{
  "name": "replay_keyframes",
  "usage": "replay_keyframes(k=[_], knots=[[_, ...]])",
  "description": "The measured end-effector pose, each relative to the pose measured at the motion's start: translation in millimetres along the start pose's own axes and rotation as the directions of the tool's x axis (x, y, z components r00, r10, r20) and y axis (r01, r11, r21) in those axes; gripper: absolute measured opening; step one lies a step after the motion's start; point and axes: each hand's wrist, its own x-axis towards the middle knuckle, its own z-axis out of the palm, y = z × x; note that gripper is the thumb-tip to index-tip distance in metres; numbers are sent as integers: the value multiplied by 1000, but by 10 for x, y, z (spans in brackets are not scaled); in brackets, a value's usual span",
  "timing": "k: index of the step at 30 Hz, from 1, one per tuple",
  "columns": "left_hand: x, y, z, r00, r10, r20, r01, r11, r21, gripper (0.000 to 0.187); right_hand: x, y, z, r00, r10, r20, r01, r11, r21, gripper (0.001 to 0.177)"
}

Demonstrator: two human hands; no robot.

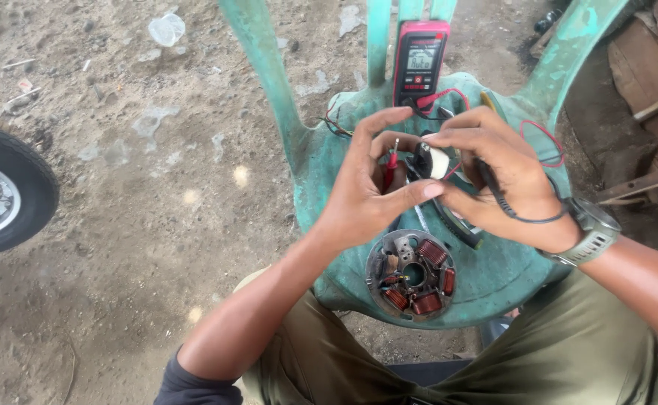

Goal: The person tests a small black electrical component and a white connector using a multimeter, checking for continuity. They then test the windings of a stator assembly by touching the probes to the copper coils and wires.

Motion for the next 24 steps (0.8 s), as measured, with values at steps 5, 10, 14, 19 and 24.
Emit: replay_keyframes(k=[5,10,14,19,24], knots=[[-49,-28,-26,997,-73,-32,74,997,14,62,-21,113,-26,1000,29,6,-29,992,121,31],[30,-134,-62,998,67,-22,-69,983,-168,26,30,160,-175,984,178,11,-176,965,194,43],[4,-39,-38,998,41,-39,-38,997,63,26,2,274,-172,988,151,21,-152,964,218,41],[-45,14,23,981,192,41,-196,970,145,24,-3,253,-153,983,166,76,-183,914,362,45],[-54,98,80,993,88,-78,-73,982,176,29,-30,280,-162,987,134,86,-153,944,292,49]])
